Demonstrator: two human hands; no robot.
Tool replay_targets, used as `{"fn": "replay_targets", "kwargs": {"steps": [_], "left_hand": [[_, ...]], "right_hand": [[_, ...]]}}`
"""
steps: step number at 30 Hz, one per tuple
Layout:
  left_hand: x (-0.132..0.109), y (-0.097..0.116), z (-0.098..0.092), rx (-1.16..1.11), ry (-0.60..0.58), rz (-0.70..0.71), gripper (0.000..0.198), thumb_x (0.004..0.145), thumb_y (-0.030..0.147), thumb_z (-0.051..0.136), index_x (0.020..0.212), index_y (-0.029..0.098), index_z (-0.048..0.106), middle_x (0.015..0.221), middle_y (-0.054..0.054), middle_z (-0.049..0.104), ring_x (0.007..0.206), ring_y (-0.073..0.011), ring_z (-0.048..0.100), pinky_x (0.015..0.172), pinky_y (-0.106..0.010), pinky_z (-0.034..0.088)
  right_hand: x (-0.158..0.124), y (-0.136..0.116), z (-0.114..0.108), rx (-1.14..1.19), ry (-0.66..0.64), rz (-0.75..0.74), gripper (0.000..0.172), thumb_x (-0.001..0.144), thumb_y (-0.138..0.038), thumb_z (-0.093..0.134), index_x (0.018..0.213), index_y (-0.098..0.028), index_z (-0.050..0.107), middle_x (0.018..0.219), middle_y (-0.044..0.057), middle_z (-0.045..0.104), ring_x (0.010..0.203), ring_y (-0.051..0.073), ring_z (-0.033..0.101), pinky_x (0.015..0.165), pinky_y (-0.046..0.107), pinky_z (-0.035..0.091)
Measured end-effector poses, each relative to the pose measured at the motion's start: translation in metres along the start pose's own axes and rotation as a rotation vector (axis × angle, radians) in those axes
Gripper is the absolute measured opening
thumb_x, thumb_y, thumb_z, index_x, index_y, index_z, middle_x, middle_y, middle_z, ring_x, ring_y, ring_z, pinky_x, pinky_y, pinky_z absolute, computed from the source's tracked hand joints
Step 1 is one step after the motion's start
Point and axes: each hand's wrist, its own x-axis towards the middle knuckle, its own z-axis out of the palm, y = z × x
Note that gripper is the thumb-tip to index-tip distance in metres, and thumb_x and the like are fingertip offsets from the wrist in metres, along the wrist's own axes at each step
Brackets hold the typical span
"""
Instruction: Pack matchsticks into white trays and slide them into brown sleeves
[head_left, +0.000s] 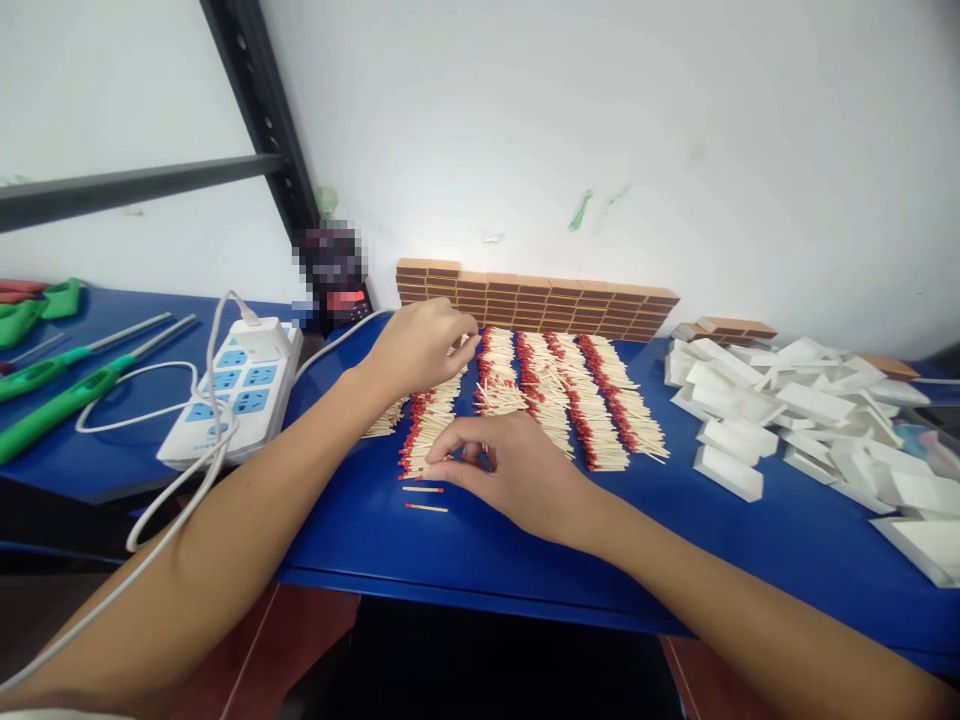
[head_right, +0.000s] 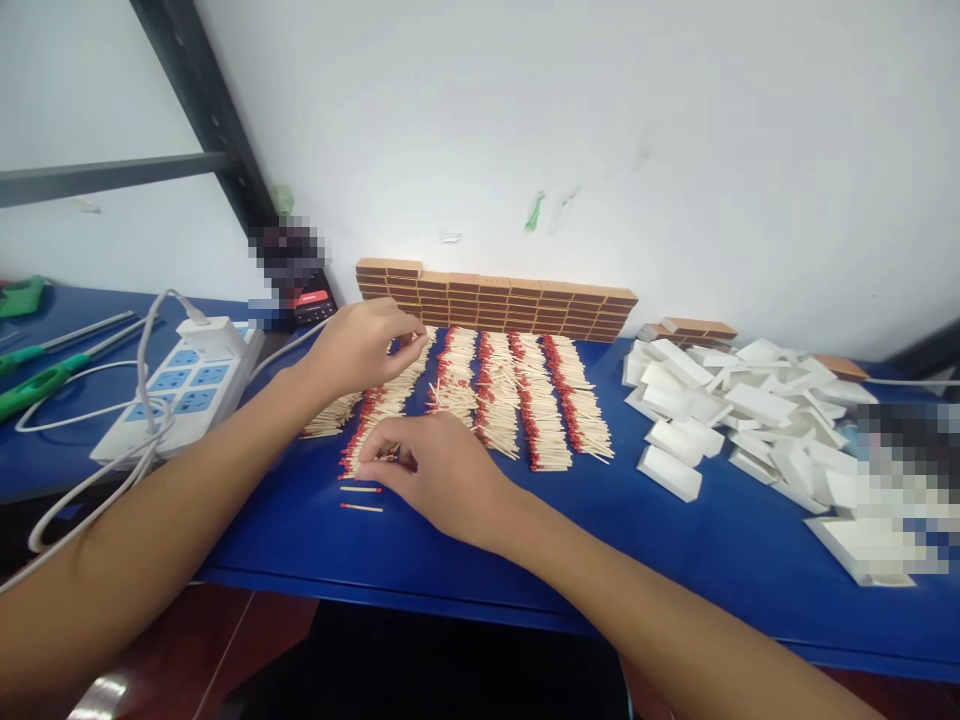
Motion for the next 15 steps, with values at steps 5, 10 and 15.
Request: {"fn": "replay_targets", "kwargs": {"steps": [5,10,15], "left_hand": [[0.001,0.001,-0.001,0.005,-0.013,-0.007,0.025,0.097,0.025,0.054,0.085,0.017,0.074,0.077,-0.008,0.074,0.080,-0.0240,0.067,0.065,-0.035,0.046],[0.000,0.001,-0.001,0.013,-0.007,0.003,0.027,0.099,0.026,0.052,0.084,0.017,0.074,0.076,-0.008,0.073,0.080,-0.0244,0.067,0.065,-0.036,0.047],[0.000,0.000,0.000,0.015,-0.001,-0.006,0.026,0.098,0.025,0.053,0.085,0.017,0.074,0.078,-0.008,0.074,0.081,-0.0239,0.068,0.066,-0.035,0.048]], "right_hand": [[-0.003,0.009,-0.014,-0.192,-0.026,-0.103,0.004,0.096,-0.020,0.072,0.098,-0.021,0.075,0.108,0.004,0.068,0.091,0.016,0.063,0.080,0.031,0.049],[-0.007,0.000,-0.013,-0.227,-0.113,-0.070,0.020,0.088,-0.038,0.084,0.094,-0.022,0.072,0.096,0.001,0.066,0.085,0.017,0.061,0.074,0.031,0.046],[-0.012,-0.007,0.001,-0.294,-0.215,-0.059,0.019,0.089,-0.033,0.083,0.096,-0.020,0.071,0.101,0.003,0.066,0.082,0.017,0.061,0.071,0.032,0.045]]}}
